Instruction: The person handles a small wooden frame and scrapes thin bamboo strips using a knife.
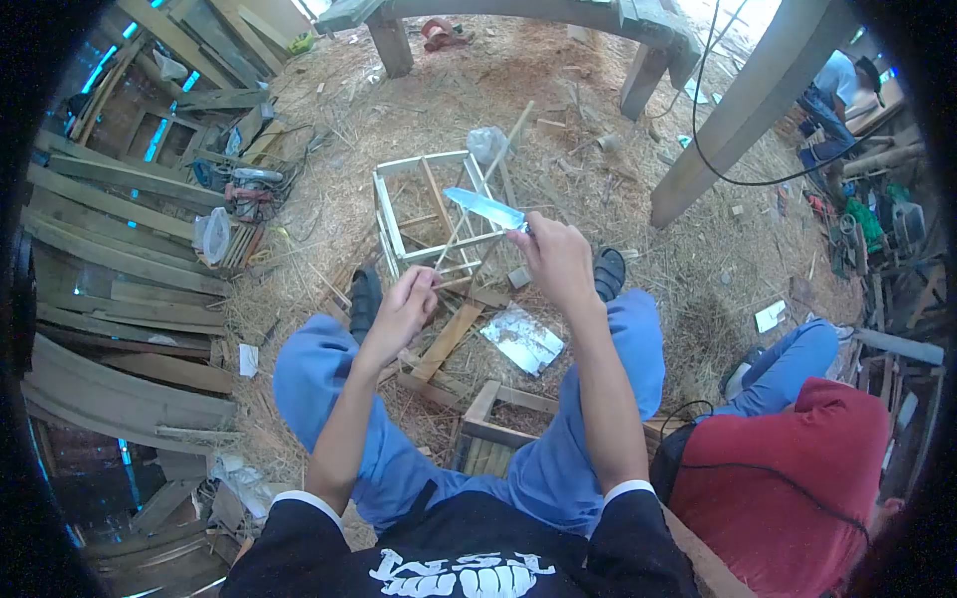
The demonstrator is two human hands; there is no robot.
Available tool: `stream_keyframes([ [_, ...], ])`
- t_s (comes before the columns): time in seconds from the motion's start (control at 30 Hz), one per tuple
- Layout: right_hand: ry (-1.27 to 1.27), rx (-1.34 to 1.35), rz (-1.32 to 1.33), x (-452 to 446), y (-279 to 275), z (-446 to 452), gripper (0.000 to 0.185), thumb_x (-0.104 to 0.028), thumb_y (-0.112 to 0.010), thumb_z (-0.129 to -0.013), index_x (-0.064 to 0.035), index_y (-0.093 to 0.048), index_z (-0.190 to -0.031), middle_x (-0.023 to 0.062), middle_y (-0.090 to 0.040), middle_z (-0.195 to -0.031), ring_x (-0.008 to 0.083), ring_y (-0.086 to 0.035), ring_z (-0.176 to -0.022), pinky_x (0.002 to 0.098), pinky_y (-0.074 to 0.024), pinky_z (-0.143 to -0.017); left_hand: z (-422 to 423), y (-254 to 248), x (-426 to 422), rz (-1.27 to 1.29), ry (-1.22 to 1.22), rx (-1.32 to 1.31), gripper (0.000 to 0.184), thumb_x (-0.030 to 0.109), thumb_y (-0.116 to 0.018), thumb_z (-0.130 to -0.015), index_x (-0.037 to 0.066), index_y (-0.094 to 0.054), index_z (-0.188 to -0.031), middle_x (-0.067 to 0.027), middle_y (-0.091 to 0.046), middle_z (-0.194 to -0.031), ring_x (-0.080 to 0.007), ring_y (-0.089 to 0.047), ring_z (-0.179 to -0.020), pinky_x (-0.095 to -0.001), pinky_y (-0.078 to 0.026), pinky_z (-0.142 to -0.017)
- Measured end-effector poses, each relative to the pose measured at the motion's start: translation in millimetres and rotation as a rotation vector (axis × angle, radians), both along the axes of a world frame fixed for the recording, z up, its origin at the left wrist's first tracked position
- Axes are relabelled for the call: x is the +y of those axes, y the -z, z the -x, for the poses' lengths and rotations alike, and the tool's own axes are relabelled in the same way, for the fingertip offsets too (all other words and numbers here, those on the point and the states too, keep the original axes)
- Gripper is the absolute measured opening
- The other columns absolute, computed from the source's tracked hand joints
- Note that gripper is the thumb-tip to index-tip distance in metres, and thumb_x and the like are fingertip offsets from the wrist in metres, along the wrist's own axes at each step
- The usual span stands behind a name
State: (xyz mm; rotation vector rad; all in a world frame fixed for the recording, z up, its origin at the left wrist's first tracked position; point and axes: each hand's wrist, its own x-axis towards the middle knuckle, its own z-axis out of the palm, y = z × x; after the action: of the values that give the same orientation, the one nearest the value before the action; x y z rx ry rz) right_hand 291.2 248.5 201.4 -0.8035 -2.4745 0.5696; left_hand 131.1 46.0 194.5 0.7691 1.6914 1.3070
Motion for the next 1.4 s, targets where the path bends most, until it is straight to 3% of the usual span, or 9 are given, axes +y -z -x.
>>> stream_keyframes([
  [0.17,-0.068,-0.034,0.271,-16.4,-10.4,9.8,0.036,-0.036,-0.065,-0.096,-0.001,-0.061,-0.092,0.0207,-0.063,-0.077,0.0417,-0.062,-0.071,0.0487,-0.045,-0.061,3.8,-27.4,9.6,-0.015,-0.083,-0.463,0.034,0.035,-0.044,-0.109,0.005,-0.057,-0.116,0.0051,-0.043,-0.07,-0.0017,-0.031,-0.05,-0.0194,-0.024,-0.044],
  [0.33,-0.281,0.06,1.072,-19.1,-29.8,9.4,0.037,-0.039,-0.058,-0.103,-0.0032,-0.058,-0.095,-0.0045,-0.051,-0.067,0.0038,-0.046,-0.058,0.0245,-0.0352,-0.047,8.4,-20.2,14.0,-0.129,-0.079,-0.486,0.027,0.032,-0.047,-0.108,0.007,-0.053,-0.104,0.0072,-0.034,-0.064,-0.0013,-0.026,-0.046,-0.0204,-0.019,-0.04],
  [0.53,-0.472,0.096,1.399,-12.7,10.5,13.7,0.04,-0.041,-0.053,-0.105,-0.002,-0.059,-0.101,-0.0015,-0.051,-0.066,0.0061,-0.047,-0.057,0.026,-0.0364,-0.047,2.1,-15.7,14.3,-0.174,-0.079,-0.413,0.019,0.027,-0.048,-0.108,0.009,-0.052,-0.102,0.0084,-0.029,-0.063,-0.001,-0.025,-0.045,-0.0207,-0.017,-0.04],
  [0.63,-0.322,0.199,0.754,-31.6,19.1,25.6,0.043,-0.044,-0.053,-0.104,-0.0015,-0.059,-0.096,0.0046,-0.054,-0.066,0.0126,-0.049,-0.057,0.0326,-0.0414,-0.049,3.7,-16.7,12.9,-0.163,-0.1,-0.398,0.018,0.026,-0.048,-0.108,0.009,-0.051,-0.101,0.0083,-0.03,-0.063,-0.0011,-0.025,-0.045,-0.0208,-0.017,-0.04],
  [0.67,-0.245,0.165,0.628,-34.7,18.6,24.0,0.042,-0.043,-0.054,-0.103,-0.0025,-0.059,-0.093,0.0146,-0.059,-0.067,0.0272,-0.058,-0.057,0.0427,-0.0459,-0.055,3.8,-16.7,12.9,-0.169,-0.097,-0.396,0.018,0.026,-0.047,-0.108,0.009,-0.051,-0.101,0.0083,-0.03,-0.063,-0.0011,-0.025,-0.044,-0.0208,-0.017,-0.04],
  [0.87,-0.095,0.021,0.257,-39.0,-1.8,27.7,0.036,-0.041,-0.054,-0.102,-0.0056,-0.061,-0.096,0.0221,-0.063,-0.07,0.0456,-0.063,-0.071,0.0525,-0.0467,-0.062,0.9,-19.3,15.3,-0.199,-0.127,-0.41,0.022,0.029,-0.047,-0.109,0.01,-0.051,-0.1,0.0087,-0.029,-0.062,-0.0006,-0.024,-0.045,-0.0205,-0.017,-0.04],
  [1.0,-0.162,0.002,0.397,-38.1,6.4,32.6,0.045,-0.047,-0.053,-0.1,-0.0046,-0.063,-0.092,0.0216,-0.064,-0.071,0.0436,-0.065,-0.071,0.0516,-0.0486,-0.063,3.8,-12.3,16.3,-0.172,-0.181,-0.282,0.024,0.032,-0.048,-0.108,0.009,-0.055,-0.102,0.0099,-0.029,-0.062,0.0002,-0.023,-0.045,-0.0201,-0.018,-0.041],
  [1.1,-0.227,-0.026,0.397,-40.4,11.5,33.8,0.051,-0.052,-0.053,-0.099,-0.004,-0.064,-0.086,0.0211,-0.065,-0.071,0.0425,-0.066,-0.07,0.0515,-0.0497,-0.065,5.2,-7.3,16.4,-0.162,-0.161,-0.105,0.029,0.03,-0.048,-0.108,0.003,-0.06,-0.108,0.006,-0.047,-0.067,-0.0017,-0.038,-0.051,-0.0209,-0.031,-0.045],
  [1.4,-0.29,0.001,0.175,-44.9,3.3,30.8,0.047,-0.049,-0.062,-0.095,-0.0037,-0.065,-0.083,0.0186,-0.063,-0.062,0.0392,-0.065,-0.06,0.0486,-0.0499,-0.058,6.9,-6.6,10.0,-0.184,-0.096,0.173,0.031,0.019,-0.055,-0.105,-0.003,-0.066,-0.123,-0.0051,-0.072,-0.099,-0.007,-0.062,-0.087,-0.0258,-0.051,-0.077],
])
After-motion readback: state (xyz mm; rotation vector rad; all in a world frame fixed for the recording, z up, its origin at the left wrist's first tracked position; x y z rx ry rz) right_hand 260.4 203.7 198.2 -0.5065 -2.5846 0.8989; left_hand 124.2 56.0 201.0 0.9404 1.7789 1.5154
